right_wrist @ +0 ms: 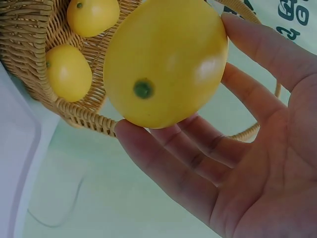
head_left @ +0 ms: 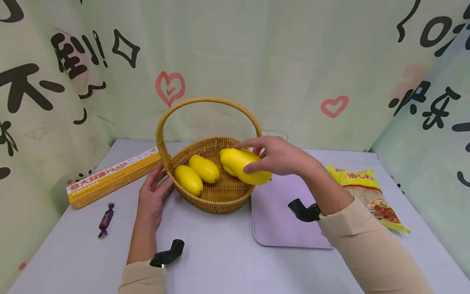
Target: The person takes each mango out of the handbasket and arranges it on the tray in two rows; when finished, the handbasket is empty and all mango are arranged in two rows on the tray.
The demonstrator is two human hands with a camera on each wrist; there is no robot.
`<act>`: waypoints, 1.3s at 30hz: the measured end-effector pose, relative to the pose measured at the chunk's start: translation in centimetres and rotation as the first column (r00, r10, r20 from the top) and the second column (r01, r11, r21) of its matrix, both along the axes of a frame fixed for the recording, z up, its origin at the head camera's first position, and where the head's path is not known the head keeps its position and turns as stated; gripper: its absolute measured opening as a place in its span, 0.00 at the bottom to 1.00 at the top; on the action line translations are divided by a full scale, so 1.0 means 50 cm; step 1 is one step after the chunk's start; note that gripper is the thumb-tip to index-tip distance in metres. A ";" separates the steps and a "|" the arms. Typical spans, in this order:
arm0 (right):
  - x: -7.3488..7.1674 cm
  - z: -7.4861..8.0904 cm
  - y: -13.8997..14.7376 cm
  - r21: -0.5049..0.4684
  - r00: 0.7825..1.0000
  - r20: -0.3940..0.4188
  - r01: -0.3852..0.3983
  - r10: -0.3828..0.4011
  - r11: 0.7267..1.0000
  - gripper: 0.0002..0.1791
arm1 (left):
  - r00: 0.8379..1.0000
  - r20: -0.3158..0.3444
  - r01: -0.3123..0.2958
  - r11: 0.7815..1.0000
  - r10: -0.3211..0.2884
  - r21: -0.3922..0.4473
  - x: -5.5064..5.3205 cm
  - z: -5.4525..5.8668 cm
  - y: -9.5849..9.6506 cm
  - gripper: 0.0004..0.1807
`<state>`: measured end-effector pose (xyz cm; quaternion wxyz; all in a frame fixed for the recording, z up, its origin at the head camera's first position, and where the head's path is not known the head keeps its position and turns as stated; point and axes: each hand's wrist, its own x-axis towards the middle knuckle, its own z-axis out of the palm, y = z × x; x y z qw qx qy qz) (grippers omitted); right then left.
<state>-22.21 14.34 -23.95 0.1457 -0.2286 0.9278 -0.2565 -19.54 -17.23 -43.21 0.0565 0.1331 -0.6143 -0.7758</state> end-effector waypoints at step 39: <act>0.016 -0.041 0.148 -0.040 0.944 0.142 0.305 -0.297 0.952 0.37 | 1.000 0.013 -0.001 1.000 0.001 -0.025 0.003 0.002 0.005 0.34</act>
